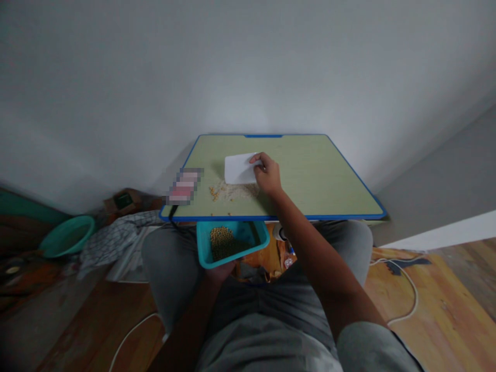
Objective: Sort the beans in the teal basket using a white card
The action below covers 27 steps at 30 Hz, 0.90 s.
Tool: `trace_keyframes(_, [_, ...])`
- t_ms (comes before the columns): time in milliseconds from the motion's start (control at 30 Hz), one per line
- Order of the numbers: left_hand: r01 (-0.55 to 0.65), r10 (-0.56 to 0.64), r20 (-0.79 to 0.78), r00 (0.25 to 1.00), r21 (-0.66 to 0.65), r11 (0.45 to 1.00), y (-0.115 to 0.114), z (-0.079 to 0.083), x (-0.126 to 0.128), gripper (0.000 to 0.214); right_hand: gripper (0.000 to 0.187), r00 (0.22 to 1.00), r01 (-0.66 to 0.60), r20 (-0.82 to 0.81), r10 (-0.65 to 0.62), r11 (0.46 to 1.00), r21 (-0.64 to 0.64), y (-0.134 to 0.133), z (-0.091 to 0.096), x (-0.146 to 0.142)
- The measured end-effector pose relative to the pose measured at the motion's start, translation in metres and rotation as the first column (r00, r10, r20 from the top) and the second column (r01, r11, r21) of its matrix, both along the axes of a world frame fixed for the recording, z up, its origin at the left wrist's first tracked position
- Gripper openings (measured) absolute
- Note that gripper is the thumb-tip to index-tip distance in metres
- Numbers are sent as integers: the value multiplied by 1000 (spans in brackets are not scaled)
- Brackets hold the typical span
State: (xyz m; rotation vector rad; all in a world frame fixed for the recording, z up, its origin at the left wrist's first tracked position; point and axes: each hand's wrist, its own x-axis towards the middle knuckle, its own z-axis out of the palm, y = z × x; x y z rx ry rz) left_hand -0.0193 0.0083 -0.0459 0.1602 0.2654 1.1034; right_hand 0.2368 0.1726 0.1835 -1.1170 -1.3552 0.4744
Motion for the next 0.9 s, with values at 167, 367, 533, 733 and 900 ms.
trace_keyframes(167, [-49, 48, -11, 999, -53, 997, 0, 1, 0, 65, 26, 999, 1, -43, -1, 1000, 15, 0, 2, -2])
trace_keyframes(367, [0, 0, 12, 1000, -6, 1000, 0, -1, -2, 58, 25, 999, 12, -43, -11, 1000, 26, -2, 5, -4])
trace_keyframes(533, [-9, 8, 52, 999, 30, 1000, 2, -9, -2, 56, 24, 998, 14, -56, -11, 999, 45, -4, 6, -6])
trace_keyframes(733, [34, -44, 88, 995, 113, 993, 5, -23, -5, 53, 23, 998, 14, -58, -11, 998, 64, -5, 6, -5])
trace_keyframes(900, [20, -33, 68, 997, 185, 983, 6, -24, -7, 51, 21, 999, 12, -36, -9, 997, 80, -6, 5, -5])
